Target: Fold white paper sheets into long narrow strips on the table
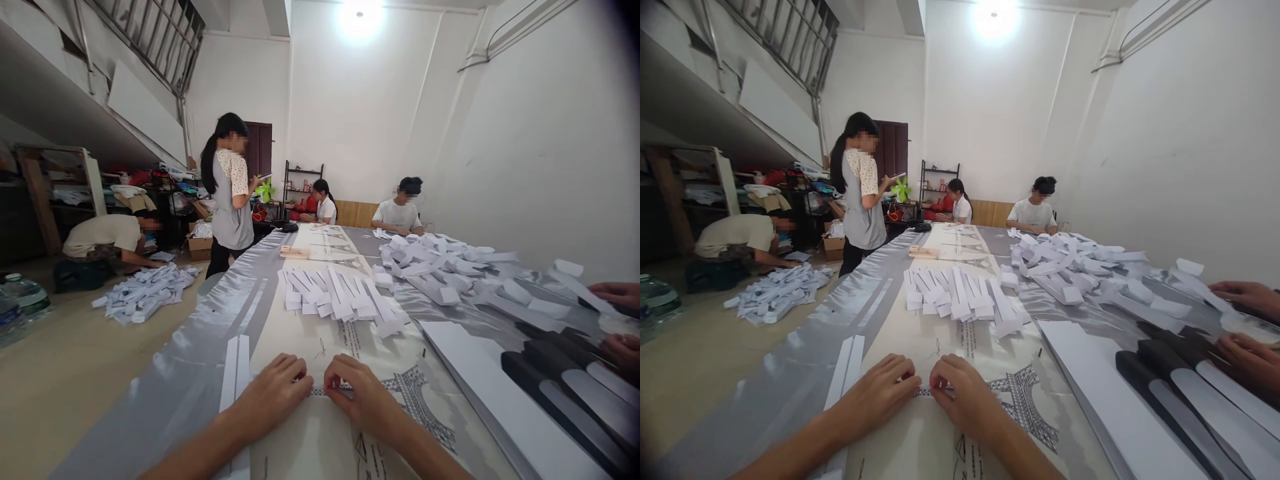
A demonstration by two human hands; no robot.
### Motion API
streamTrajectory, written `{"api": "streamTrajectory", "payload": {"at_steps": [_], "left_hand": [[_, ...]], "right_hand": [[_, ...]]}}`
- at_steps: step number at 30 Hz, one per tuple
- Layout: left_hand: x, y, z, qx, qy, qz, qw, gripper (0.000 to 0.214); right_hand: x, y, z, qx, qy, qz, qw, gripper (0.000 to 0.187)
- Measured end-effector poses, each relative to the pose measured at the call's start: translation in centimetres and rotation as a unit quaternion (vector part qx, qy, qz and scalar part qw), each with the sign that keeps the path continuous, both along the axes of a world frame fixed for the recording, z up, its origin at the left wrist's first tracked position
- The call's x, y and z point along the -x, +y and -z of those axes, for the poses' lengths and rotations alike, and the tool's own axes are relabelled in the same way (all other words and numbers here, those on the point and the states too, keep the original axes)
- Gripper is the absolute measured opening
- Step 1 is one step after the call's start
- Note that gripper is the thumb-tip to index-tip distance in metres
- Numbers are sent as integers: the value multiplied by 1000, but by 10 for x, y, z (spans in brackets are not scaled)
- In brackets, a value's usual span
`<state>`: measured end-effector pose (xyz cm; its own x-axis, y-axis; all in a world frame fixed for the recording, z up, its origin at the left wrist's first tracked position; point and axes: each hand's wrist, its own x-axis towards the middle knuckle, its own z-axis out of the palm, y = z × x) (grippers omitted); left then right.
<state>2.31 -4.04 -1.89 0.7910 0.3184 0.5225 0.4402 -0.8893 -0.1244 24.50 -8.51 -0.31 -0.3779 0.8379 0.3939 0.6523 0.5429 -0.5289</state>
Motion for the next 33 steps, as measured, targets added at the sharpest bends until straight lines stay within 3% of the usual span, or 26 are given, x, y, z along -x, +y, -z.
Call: {"api": "streamTrajectory", "payload": {"at_steps": [6,12,19,25,33], "left_hand": [[-2,-1,5,-29,-32,43,998,20],[-2,-1,0,-18,-36,40,998,19],[-4,-1,5,-35,-18,56,998,26],[1,4,-2,-49,12,46,998,17],[-1,0,4,-51,7,48,998,18]], "right_hand": [[5,-3,6,-112,-120,-20,986,14],[4,-2,4,-189,-170,-37,966,27],[7,-6,4,-185,-169,-34,968,16],[2,-2,3,-206,-185,-41,960,32],[7,-4,4,-183,-185,-25,965,16]]}}
